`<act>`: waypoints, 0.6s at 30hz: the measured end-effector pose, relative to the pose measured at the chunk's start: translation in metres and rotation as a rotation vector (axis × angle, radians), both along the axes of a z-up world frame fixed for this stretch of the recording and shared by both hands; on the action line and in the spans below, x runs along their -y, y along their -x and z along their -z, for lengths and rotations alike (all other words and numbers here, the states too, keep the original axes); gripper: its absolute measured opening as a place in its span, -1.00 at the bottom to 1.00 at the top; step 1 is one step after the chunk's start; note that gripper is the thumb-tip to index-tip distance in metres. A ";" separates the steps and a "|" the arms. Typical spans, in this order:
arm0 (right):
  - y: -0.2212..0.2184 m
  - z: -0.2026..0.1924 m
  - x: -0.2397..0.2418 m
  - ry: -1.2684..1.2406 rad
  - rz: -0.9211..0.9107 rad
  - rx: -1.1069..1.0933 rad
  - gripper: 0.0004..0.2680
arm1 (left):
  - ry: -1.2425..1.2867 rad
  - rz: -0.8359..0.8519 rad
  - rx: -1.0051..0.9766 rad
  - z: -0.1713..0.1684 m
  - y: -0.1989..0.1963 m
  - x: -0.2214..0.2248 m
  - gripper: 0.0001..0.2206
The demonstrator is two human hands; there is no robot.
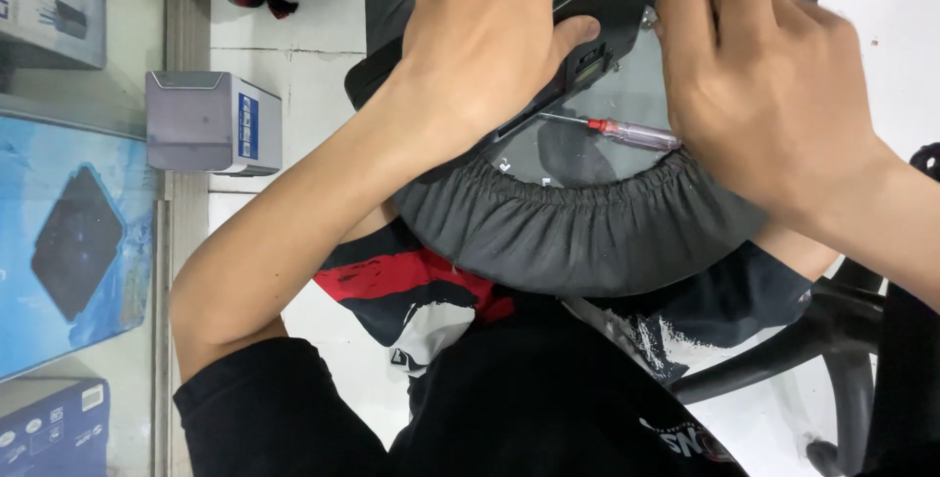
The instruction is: Disassembling a black electronic device by removing screws with a screwdriver and prying the casing apart.
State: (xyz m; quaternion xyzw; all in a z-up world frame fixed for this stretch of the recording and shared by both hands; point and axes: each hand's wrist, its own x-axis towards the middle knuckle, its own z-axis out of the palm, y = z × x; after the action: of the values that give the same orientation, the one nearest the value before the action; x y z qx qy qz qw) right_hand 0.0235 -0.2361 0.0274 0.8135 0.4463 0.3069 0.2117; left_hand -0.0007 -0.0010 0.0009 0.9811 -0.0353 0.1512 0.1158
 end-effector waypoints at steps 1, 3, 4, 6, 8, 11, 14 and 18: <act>0.000 0.002 0.001 0.030 0.028 -0.008 -0.80 | 0.018 0.004 0.017 -0.001 0.001 0.001 -0.46; -0.008 0.001 -0.002 -0.175 0.004 -0.370 -0.86 | 0.001 -0.003 0.000 0.000 0.001 0.003 -0.44; -0.012 0.001 -0.003 -0.389 -0.021 -0.723 -0.93 | -0.016 -0.009 -0.016 0.000 0.002 0.004 -0.43; -0.021 -0.021 -0.022 -0.624 0.294 -1.174 -0.83 | -0.059 -0.017 0.003 0.004 0.000 0.005 -0.42; -0.024 -0.033 -0.035 -0.851 0.620 -1.634 -0.71 | -0.104 -0.019 0.026 0.004 0.000 0.005 -0.41; -0.018 -0.038 -0.037 -0.952 0.517 -1.650 -0.90 | -0.078 -0.030 -0.023 0.002 -0.001 0.004 -0.41; -0.011 -0.041 -0.023 -0.611 0.339 -1.326 -0.72 | -0.109 -0.030 0.013 0.003 0.003 0.003 -0.36; -0.001 -0.022 0.010 -0.322 0.025 -0.679 -0.81 | -0.067 0.012 -0.011 -0.002 0.004 -0.001 -0.37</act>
State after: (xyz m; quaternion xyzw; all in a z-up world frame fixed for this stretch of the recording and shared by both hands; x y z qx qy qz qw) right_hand 0.0247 -0.2464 0.0495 0.8971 0.4272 0.0836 -0.0752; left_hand -0.0044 0.0000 0.0027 0.9850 -0.0457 0.1439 0.0839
